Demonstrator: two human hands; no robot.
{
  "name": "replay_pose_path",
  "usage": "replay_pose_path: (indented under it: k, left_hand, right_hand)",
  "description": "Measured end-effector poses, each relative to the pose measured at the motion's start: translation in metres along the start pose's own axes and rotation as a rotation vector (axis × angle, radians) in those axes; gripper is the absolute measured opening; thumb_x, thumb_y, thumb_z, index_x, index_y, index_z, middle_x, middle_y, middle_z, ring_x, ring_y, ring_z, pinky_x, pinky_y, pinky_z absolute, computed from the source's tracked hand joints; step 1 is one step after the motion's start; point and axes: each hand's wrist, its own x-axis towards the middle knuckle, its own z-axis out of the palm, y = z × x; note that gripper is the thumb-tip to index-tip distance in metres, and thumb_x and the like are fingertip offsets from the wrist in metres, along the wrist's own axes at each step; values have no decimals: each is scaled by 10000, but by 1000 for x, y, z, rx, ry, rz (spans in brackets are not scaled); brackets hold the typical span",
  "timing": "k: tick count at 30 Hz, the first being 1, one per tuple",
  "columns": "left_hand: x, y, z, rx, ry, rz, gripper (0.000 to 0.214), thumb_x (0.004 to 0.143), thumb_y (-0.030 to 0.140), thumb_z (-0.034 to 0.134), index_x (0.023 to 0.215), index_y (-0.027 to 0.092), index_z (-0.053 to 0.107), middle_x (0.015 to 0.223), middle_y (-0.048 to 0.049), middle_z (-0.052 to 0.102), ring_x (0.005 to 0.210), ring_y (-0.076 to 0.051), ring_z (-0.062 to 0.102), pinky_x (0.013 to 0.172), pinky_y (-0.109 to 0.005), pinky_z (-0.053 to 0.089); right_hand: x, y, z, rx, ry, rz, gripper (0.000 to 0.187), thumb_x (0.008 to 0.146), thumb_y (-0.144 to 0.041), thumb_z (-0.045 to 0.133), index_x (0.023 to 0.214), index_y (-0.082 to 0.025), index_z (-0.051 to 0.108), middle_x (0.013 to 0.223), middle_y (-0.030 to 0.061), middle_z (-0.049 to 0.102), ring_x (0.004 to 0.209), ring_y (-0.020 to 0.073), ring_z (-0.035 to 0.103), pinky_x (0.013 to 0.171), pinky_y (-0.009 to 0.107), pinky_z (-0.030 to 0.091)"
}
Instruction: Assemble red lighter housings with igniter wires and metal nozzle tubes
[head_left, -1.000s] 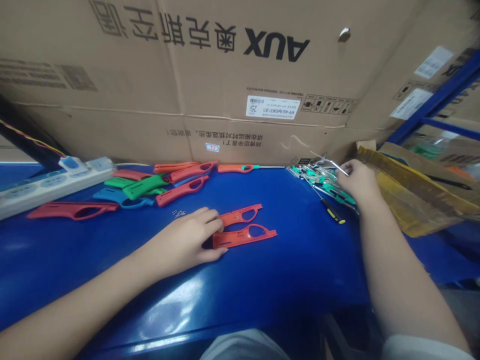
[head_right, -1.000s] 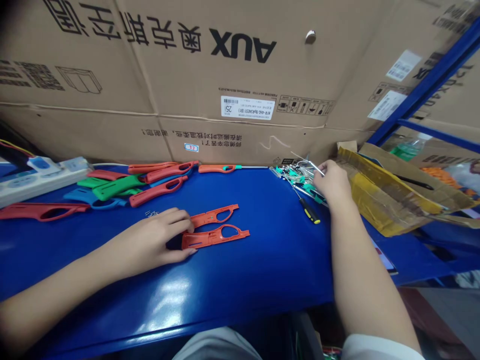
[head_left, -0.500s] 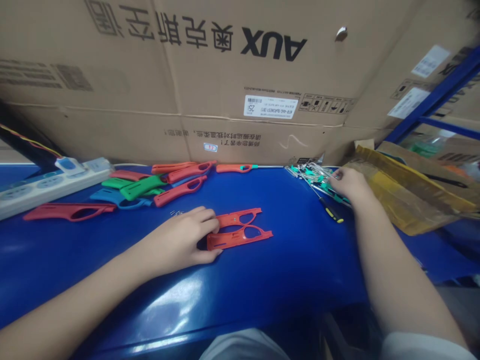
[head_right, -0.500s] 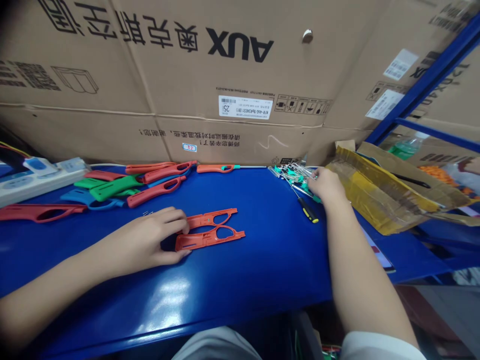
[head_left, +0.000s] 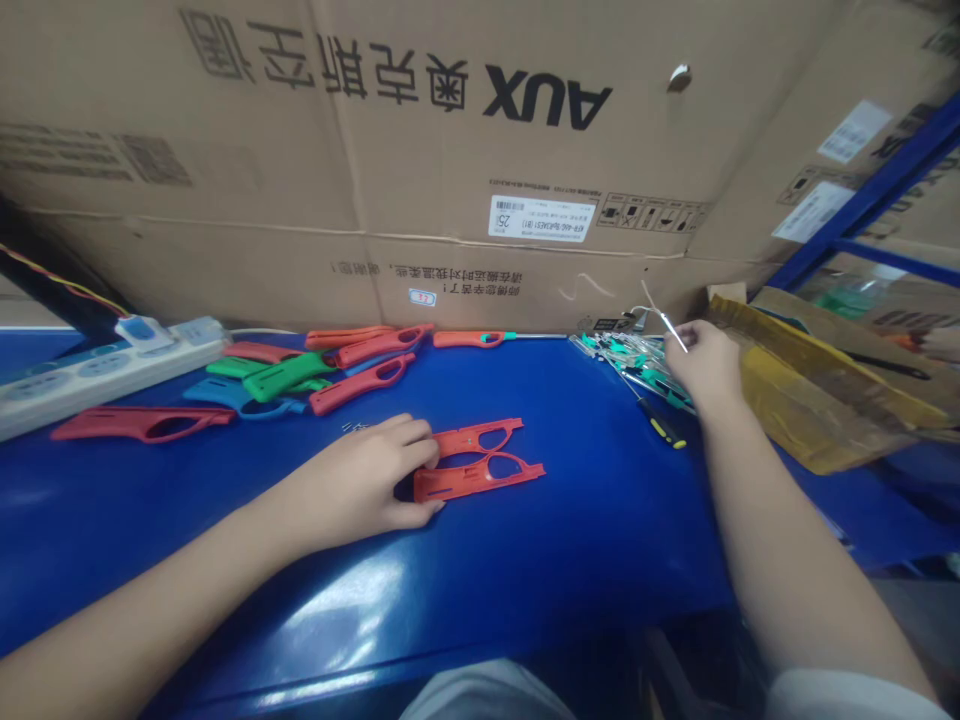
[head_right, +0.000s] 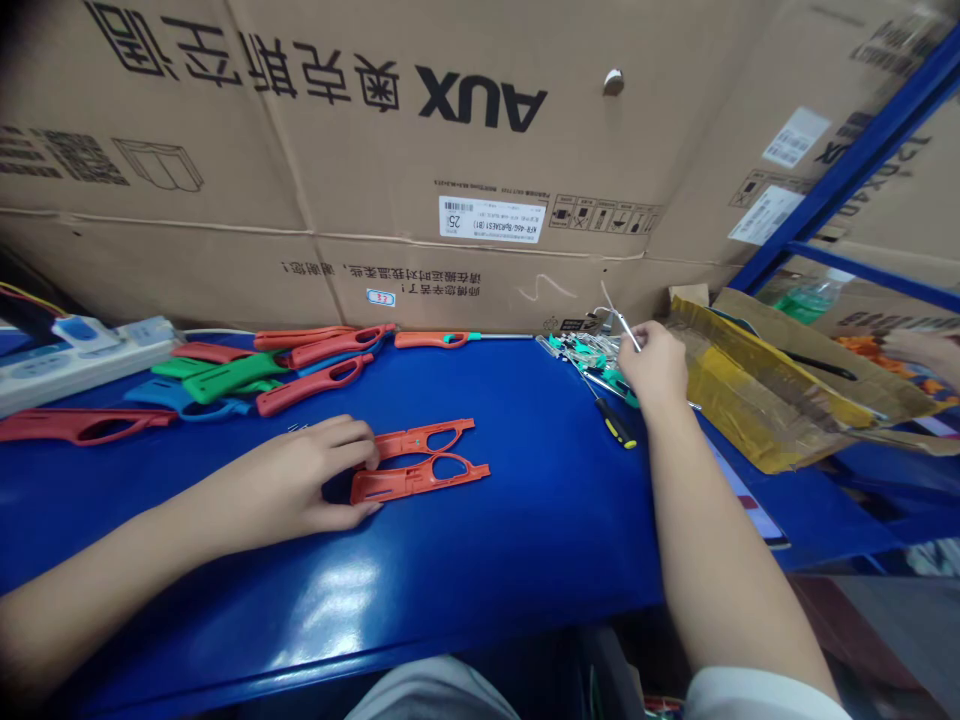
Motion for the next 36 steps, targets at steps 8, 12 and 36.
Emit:
replay_pose_path:
  k: [8,12,36]
  left_hand:
    - [-2,-1,-4,-1,-55,-31,168,848,368,702,890,216,648,920,-39,619,878,-235,606,764,-332,484]
    - [-3,-4,-6,9,-80,-41,189,849,389,701,894,216,641,923,-39,618,878,-238,604,767,-344,483]
    - [0,0,5,36,209,158,203,1003,373,601,1091,212,688,1019,-44,713,907,-206,625,814,-336,477]
  right_hand:
    - [-8,-21,-16,203,-202,-111,228,778,-440,647,780,-215,607,736,52,646,686,196,567,643,306,455]
    - [-26,-38,-23,332,-499,-273,405,762,-607,683,843,-213,637,721,1,622,620,143,528,595,268,435]
    - [-126,-101,-20,320,-548,-1200,207,1018,-371,563,895,-205,547,803,-9,629,684,126,568,633,242,366]
